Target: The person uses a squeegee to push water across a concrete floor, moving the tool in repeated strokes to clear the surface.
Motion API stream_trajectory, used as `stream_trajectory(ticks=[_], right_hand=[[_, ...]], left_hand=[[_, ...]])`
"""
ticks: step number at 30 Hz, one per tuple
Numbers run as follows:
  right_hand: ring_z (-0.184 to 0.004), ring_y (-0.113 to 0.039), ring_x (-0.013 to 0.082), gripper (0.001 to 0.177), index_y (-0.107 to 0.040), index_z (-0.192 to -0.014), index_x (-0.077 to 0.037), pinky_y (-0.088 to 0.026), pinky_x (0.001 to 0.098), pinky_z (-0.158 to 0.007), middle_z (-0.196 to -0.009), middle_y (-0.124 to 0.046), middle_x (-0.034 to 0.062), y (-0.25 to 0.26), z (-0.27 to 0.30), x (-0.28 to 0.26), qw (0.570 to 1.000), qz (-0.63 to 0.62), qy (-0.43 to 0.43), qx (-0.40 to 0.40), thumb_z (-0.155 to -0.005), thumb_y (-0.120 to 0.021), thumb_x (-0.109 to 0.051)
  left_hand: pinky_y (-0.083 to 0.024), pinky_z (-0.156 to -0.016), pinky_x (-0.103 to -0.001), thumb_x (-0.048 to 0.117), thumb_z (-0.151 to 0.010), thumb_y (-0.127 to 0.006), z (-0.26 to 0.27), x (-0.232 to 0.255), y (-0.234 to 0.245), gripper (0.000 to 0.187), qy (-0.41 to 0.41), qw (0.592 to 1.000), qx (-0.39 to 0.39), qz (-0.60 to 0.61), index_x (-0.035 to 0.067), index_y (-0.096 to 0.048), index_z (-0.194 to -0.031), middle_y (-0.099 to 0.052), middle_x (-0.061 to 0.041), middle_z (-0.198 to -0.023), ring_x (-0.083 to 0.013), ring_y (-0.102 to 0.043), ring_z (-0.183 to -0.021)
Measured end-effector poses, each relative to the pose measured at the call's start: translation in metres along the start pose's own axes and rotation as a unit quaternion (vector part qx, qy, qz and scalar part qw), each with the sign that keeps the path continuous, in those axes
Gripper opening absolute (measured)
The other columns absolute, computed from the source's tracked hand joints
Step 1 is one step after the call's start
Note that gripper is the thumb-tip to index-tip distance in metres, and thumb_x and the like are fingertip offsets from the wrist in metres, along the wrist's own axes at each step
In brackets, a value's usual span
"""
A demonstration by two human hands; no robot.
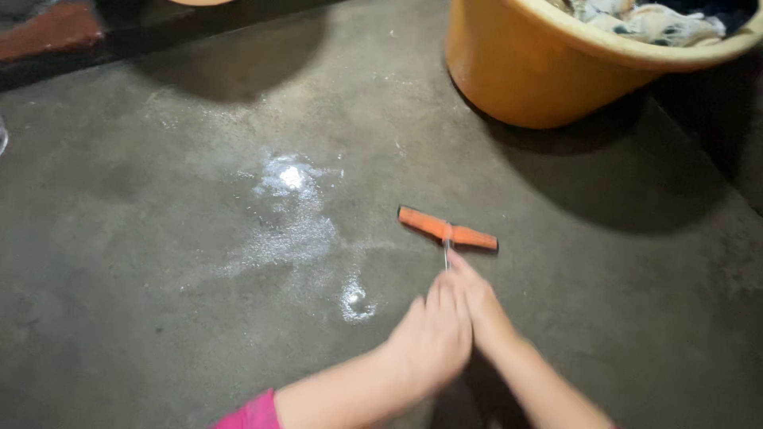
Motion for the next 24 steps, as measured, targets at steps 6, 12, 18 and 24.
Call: stream_trajectory(ticks=[6,12,18,24], right_hand=[[-0.142,-0.049,0.0330,0.022,-0.073,-0.098,-0.002,-0.048,0.0351,-0.099,-0.144,-0.057,0.0274,0.015,-0.035,-0.032,0.923,0.272,0.271,-0.019,-0.085,-0.058,-0.011],[-0.141,-0.047,0.0382,0.016,-0.072,-0.095,-0.007,-0.045,0.0375,-0.106,-0.147,-0.050,0.0300,0.003,0.097,-0.005,0.917,0.331,0.220,-0.034,-0.086,-0.061,-0.014],[-0.138,-0.054,0.0320,0.027,-0.072,-0.100,-0.006,-0.038,0.0345,-0.113,-0.157,-0.047,0.0235,0.038,0.051,0.005,0.974,0.152,0.165,-0.017,-0.099,-0.048,-0.018],[-0.138,-0.049,0.0271,0.026,-0.073,-0.102,-0.001,-0.039,0.0331,-0.109,-0.160,-0.040,0.0219,0.093,-0.045,0.010,0.968,0.181,0.172,0.022,-0.094,-0.055,-0.017]], left_hand=[[-0.056,-0.083,-0.045,0.016,-0.075,-0.056,-0.045,-0.023,-0.011,0.066,0.049,0.995,0.002,0.091,-0.023,-0.052,-0.128,-0.060,-0.035,-0.120,-0.0403,-0.063,-0.108],[-0.057,-0.074,-0.048,0.014,-0.094,-0.053,0.054,0.066,-0.052,0.053,-0.031,0.999,-0.041,-0.012,-0.025,-0.052,-0.131,-0.056,-0.046,-0.127,-0.0491,-0.062,-0.116],[-0.058,-0.074,-0.045,0.020,-0.087,-0.054,0.001,0.054,-0.049,0.054,-0.038,0.997,-0.066,0.025,-0.023,-0.058,-0.118,-0.061,-0.040,-0.120,-0.0450,-0.063,-0.110],[-0.057,-0.075,-0.043,0.015,-0.087,-0.056,-0.098,0.025,-0.047,0.057,-0.020,0.995,-0.079,0.049,-0.019,-0.051,-0.132,-0.062,-0.029,-0.120,-0.0339,-0.065,-0.102]])
Point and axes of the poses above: each hand's wrist, its own z-axis away from the middle knuckle, its own y-axis out of the back of the hand, x = y × z, the point moved 2 cm from there along -z, towards the middle knuckle
